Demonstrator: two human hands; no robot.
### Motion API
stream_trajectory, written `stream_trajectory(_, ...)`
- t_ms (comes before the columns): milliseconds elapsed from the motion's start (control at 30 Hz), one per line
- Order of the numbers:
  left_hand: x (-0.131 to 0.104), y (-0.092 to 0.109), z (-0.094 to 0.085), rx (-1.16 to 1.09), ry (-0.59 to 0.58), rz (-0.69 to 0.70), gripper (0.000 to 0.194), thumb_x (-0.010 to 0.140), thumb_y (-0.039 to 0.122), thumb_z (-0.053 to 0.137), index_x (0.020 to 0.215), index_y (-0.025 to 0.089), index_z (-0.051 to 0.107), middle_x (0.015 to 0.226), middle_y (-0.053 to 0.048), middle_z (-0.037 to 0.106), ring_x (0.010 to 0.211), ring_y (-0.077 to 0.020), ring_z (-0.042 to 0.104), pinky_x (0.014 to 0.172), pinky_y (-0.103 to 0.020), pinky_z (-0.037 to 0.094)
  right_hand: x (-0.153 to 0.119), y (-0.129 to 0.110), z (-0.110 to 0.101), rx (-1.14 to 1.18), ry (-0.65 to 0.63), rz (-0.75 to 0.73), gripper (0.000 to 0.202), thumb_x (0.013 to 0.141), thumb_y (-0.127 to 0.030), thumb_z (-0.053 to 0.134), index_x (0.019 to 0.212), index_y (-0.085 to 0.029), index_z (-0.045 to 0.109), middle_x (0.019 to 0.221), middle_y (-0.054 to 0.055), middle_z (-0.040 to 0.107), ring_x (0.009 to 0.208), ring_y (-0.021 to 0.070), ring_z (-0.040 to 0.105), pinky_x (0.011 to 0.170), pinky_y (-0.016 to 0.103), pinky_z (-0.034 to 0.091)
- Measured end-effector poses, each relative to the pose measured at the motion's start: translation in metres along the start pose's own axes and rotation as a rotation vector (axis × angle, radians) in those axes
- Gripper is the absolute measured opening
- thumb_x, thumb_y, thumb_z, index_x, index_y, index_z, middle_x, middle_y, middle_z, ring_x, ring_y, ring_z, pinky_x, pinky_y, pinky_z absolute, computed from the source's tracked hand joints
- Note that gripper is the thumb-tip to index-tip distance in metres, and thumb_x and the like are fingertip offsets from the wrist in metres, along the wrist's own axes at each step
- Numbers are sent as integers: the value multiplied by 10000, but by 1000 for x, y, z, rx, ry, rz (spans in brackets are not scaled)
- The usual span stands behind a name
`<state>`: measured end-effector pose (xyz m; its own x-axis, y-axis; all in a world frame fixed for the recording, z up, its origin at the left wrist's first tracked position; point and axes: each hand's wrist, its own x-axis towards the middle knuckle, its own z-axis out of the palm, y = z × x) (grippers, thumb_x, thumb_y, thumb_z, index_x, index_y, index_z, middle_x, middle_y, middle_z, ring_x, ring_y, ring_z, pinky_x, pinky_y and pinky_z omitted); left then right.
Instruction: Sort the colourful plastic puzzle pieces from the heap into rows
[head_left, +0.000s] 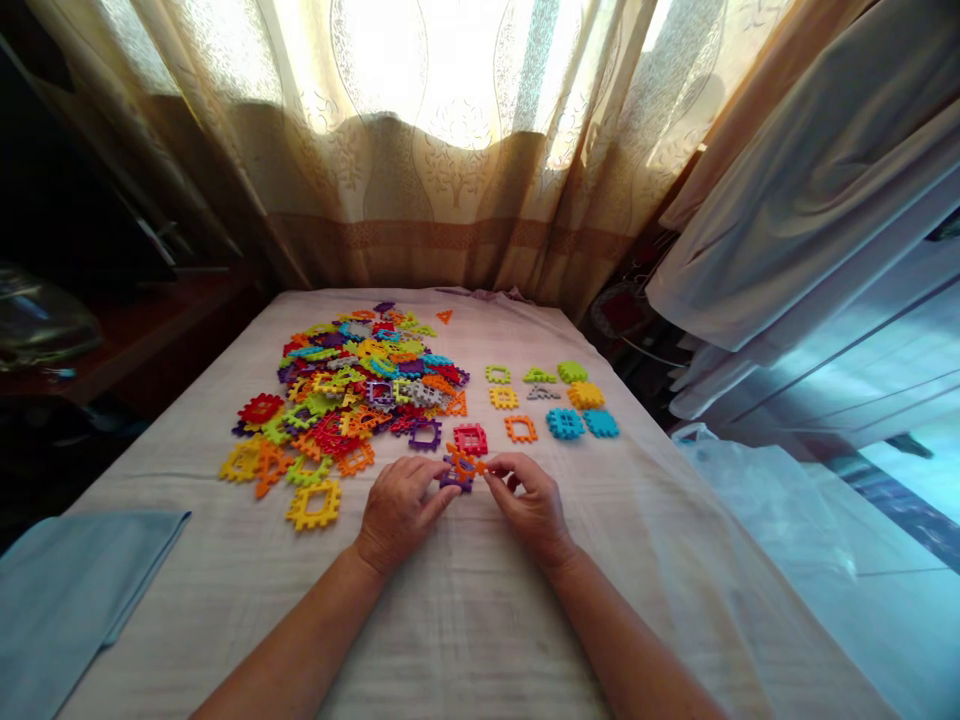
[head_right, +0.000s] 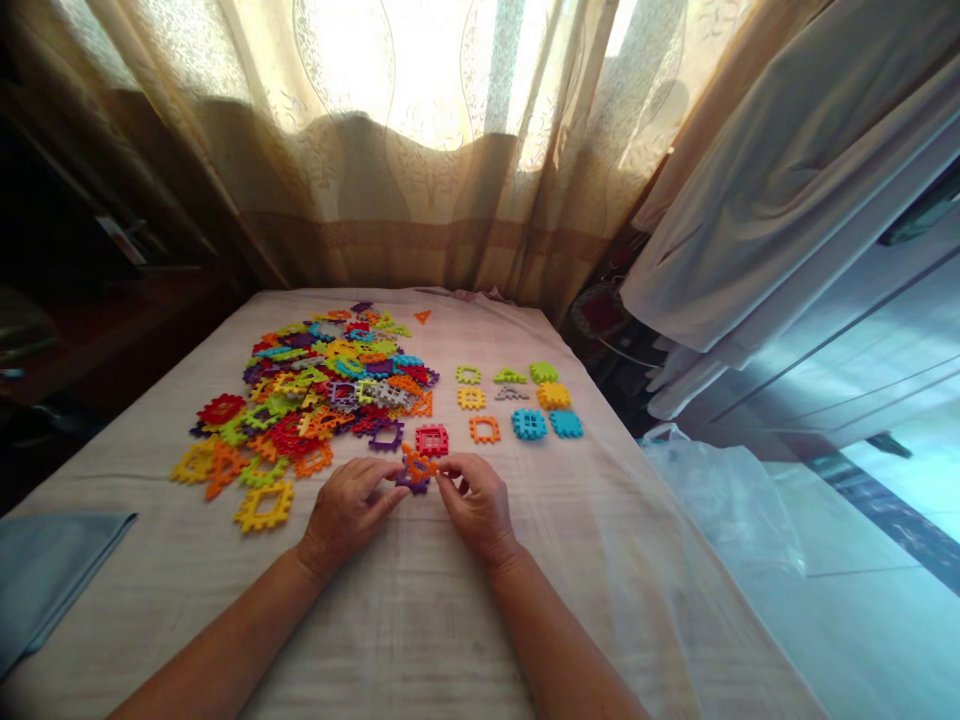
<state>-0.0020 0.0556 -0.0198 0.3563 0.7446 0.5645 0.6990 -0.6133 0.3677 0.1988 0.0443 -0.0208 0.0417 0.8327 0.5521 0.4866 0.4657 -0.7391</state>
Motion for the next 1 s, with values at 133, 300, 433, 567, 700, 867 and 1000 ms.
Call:
stream_trajectory(133, 0, -1, 1, -46, 3, -27, 249, 903, 413, 558, 1023, 224, 665, 901, -47, 715, 876, -202, 646, 794, -346, 496, -2, -4, 4, 2, -50, -59, 90, 817, -148, 579, 798, -210, 641, 774, 23, 668, 670, 132, 587, 548, 231, 481)
stream_trajectory(300, 0, -3, 3, -108, 22, -100, 391, 873, 403, 606, 1221, 227, 580, 1002, -62, 715, 920, -207, 649, 833, -364, 506, -2, -6, 6, 27, -7, -58, 71, 819, -165, 584, 801, -209, 637, 767, 20, 666, 647, 127, 586, 549, 234, 487)
stream_trajectory(433, 0, -3, 6, -207, -1, -196, 482, 847, 384, 646, 1294, 253, 523, 999, -43, 727, 902, -192, 665, 839, -359, 518, -2, -8, 6, 36, 21, -1, 55, 818, -176, 585, 802, -208, 627, 756, 21, 661, 637, 126, 588, 560, 240, 499)
stream_trajectory(567, 0, -3, 8, -345, 26, -294, 444, 838, 355, 651, 1259, 250, 558, 1006, -45, 734, 940, -190, 676, 811, -337, 540, -3, -9, 8, 45, -43, 24, 52, 810, -188, 570, 784, -215, 607, 758, 22, 647, 655, 130, 584, 558, 243, 493)
stream_trajectory(700, 3, -1, 8, -493, 28, -417, 381, 824, 340, 643, 1186, 223, 618, 965, -43, 729, 736, -138, 671, 592, -233, 520, -5, -8, 10, 10, -94, 37, 46, 791, -186, 573, 765, -216, 595, 729, 12, 627, 627, 123, 560, 550, 235, 478)
stream_trajectory(867, 5, 0, 8, -721, -24, -498, 387, 814, 333, 633, 1174, 190, 629, 984, -55, 713, 700, -119, 659, 617, -229, 531, -8, -8, 12, -33, -179, 38, 33, 783, -178, 590, 780, -210, 600, 726, 2, 613, 578, 111, 525, 532, 227, 455)
stream_trajectory(1000, 5, -4, 11, -808, -30, -496, 369, 824, 305, 613, 1170, 181, 638, 1048, -72, 694, 742, -126, 670, 709, -269, 553, -8, -9, 11, -35, -225, -13, 53, 779, -177, 588, 804, -210, 621, 750, 15, 649, 610, 122, 559, 537, 225, 455)
